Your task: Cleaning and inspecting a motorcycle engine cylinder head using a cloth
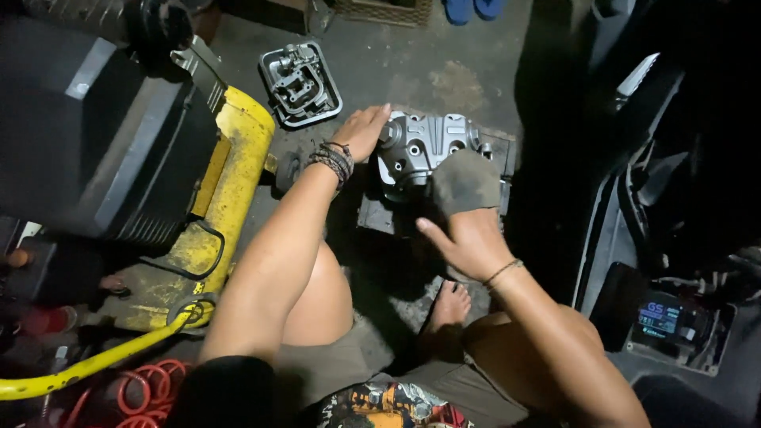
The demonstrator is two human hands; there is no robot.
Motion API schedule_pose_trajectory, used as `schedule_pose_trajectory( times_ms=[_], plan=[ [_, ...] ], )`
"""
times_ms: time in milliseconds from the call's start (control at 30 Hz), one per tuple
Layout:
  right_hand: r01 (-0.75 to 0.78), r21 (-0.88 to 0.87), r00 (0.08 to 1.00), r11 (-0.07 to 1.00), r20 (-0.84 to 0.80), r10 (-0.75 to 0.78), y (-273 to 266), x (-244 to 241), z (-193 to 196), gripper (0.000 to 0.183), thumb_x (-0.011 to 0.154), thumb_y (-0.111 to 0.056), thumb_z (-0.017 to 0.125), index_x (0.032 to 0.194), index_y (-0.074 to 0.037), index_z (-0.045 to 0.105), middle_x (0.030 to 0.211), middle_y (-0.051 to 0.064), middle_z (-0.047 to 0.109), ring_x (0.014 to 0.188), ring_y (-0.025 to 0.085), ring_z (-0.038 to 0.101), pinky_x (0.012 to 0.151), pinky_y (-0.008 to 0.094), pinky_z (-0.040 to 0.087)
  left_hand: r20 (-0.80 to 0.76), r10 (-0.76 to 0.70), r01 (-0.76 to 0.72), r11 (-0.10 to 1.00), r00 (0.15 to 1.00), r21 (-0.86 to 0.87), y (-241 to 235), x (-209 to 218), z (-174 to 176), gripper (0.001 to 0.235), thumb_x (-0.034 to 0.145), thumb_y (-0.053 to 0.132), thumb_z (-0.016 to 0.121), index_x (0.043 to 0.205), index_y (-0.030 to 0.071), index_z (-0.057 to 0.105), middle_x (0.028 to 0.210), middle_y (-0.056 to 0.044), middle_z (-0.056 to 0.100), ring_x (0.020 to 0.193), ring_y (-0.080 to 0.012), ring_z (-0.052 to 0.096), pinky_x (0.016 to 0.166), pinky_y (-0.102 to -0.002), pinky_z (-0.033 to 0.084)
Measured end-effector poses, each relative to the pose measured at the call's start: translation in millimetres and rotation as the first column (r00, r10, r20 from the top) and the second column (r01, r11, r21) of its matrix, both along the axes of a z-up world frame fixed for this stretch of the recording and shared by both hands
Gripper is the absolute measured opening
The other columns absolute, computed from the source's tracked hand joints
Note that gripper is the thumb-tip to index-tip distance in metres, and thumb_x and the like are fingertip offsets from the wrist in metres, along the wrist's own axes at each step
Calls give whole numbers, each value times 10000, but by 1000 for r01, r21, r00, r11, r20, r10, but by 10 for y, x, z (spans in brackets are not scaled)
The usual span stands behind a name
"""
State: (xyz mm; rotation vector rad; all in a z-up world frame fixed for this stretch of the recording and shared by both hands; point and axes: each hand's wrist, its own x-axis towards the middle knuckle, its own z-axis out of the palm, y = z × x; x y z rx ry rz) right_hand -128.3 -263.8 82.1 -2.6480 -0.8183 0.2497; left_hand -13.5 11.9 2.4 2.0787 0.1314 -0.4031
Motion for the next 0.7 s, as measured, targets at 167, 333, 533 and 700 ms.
schedule_pose_trajectory(
  times_ms=[167, 333, 533, 700],
  plan=[
    [39, -147, 993, 988, -109, -55, -183, 58, 6, 777, 997, -644, 481, 380, -175, 425, 294, 14, 364, 317, 256, 414, 683, 395, 414, 12, -28, 28, 1000, 1000, -14, -15, -3, 164, 921, 1030, 747, 173, 1582, 30, 344, 1622, -221, 373, 1567, -399, 152, 1300, -521, 77],
    [-29, -101, 996, 994, 81, 37, -12, 191, -86, 840, 984, -596, 566, 1542, 13, 411, 1556, 343, 401, 1500, 482, 291, 1250, 630, 78, 45, 35, -29, 990, 998, -139, -106, 104, 49, 935, 1036, 752, 211, 1594, 11, 325, 1647, -240, 310, 1560, -438, 117, 1293, -539, 34],
    [-20, -42, 976, 999, 214, 29, 9, 341, -222, 783, 958, -541, 623, 1506, 1, 485, 1489, 347, 489, 1449, 519, 371, 1204, 689, 158, 68, 32, -20, 985, 997, -174, -135, 131, 40, 862, 1059, 684, 227, 1563, 0, 373, 1619, -256, 356, 1554, -433, 157, 1302, -527, 59],
    [-92, -39, 940, 995, 325, 100, 73, 169, -183, 785, 938, -522, 655, 1486, 21, 507, 1484, 358, 487, 1447, 518, 370, 1221, 659, 153, 55, 64, -55, 987, 996, -150, -146, 132, 27, 892, 1044, 726, 226, 1608, 40, 318, 1654, -205, 325, 1571, -409, 121, 1303, -517, 41]
  ],
)
